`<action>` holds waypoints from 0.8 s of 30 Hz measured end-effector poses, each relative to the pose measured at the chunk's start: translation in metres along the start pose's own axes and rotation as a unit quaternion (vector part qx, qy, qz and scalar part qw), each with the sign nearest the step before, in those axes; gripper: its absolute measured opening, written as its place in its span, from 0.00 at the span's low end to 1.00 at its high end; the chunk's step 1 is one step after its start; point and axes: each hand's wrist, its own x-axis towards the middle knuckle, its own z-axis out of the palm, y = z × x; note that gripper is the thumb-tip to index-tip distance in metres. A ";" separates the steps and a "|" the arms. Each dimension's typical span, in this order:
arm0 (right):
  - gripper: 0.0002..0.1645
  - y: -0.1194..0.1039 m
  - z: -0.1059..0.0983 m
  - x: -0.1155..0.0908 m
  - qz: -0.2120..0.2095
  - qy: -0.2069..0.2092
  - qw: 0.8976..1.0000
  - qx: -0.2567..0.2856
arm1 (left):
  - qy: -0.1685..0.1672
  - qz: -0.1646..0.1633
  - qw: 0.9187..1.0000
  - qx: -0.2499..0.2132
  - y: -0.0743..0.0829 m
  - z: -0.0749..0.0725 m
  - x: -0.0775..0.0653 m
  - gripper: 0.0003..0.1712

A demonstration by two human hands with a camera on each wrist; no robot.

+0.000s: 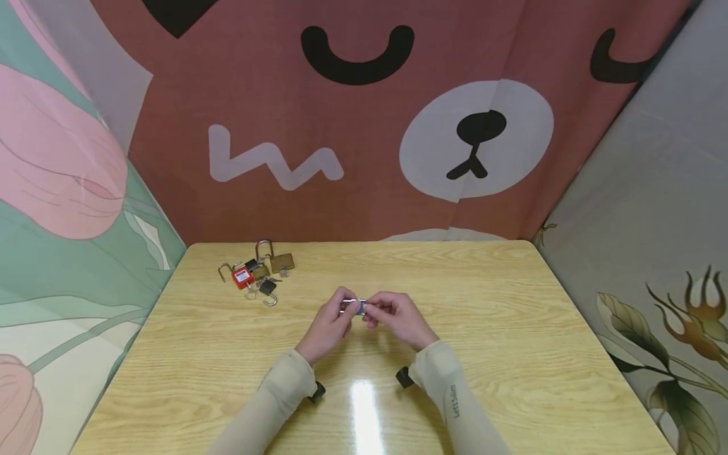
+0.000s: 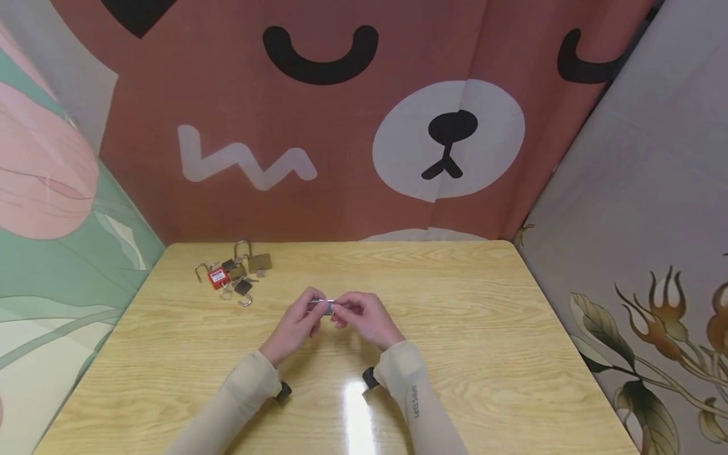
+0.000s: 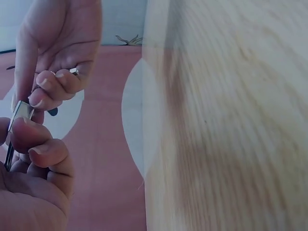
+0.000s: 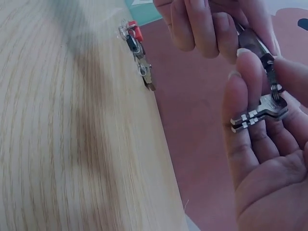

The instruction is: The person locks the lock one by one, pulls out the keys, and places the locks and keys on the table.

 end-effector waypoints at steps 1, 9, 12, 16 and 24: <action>0.12 0.000 -0.001 0.000 0.000 -0.003 1.000 0.002 | 0.002 0.001 1.000 0.000 0.000 0.000 0.000 0.11; 0.20 0.004 -0.005 -0.001 0.019 -0.029 0.999 0.014 | 0.008 0.008 1.000 -0.007 0.002 -0.001 0.001 0.10; 0.14 0.002 -0.005 -0.002 0.026 -0.016 0.999 0.013 | 0.000 0.008 1.000 -0.006 0.001 -0.002 0.000 0.10; 0.09 -0.001 -0.004 -0.003 0.026 0.006 1.000 -0.004 | -0.004 0.004 1.000 -0.007 0.000 -0.002 0.000 0.12; 0.08 -0.005 -0.001 -0.005 0.022 0.033 0.998 -0.044 | 0.005 -0.001 1.000 -0.006 0.000 -0.002 0.001 0.10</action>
